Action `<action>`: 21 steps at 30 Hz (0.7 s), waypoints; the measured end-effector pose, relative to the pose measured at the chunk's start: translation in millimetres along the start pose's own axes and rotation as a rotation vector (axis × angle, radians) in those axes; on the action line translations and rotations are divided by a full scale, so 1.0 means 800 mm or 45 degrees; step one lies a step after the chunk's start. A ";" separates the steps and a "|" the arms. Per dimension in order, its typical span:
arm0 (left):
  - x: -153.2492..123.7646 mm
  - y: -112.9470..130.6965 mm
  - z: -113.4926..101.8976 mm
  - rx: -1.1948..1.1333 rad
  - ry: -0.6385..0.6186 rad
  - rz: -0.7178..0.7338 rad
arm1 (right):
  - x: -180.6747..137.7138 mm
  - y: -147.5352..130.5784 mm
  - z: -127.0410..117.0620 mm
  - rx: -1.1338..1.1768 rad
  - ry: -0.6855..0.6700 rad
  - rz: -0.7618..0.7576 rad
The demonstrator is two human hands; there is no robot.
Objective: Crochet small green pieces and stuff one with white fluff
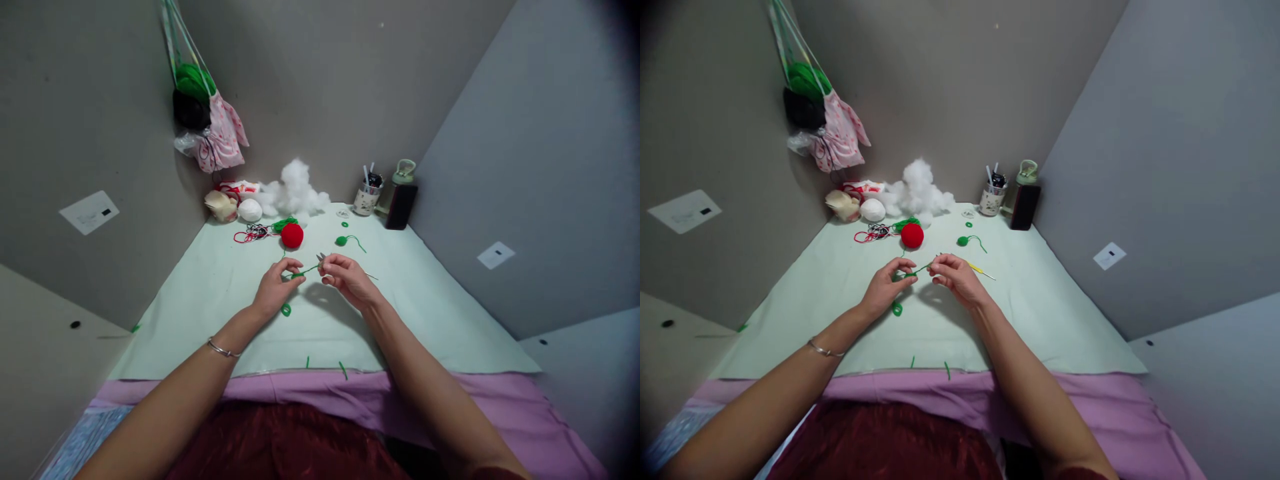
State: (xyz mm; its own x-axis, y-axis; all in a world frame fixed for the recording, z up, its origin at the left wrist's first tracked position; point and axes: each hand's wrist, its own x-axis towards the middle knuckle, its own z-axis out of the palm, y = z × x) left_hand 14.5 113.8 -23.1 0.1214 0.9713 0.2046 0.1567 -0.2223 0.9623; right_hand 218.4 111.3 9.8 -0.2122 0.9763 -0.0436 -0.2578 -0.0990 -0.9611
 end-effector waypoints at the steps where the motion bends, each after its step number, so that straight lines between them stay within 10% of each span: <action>1: 0.000 -0.001 0.000 -0.010 0.013 -0.004 | 0.000 0.001 0.000 -0.048 0.005 -0.012; 12: -0.005 0.006 0.004 -0.120 -0.181 -0.043 | 0.001 0.015 -0.003 -1.367 0.607 -0.950; 21: -0.005 0.006 0.004 -0.202 -0.291 -0.096 | 0.002 0.002 -0.003 -0.342 0.385 -0.396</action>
State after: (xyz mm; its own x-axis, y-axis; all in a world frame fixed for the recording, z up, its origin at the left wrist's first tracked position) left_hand 18.2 108.3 -19.9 0.3357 0.9364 0.1027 0.0205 -0.1163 0.9930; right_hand 219.9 113.3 7.4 0.1284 0.9677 0.2167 -0.0054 0.2192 -0.9757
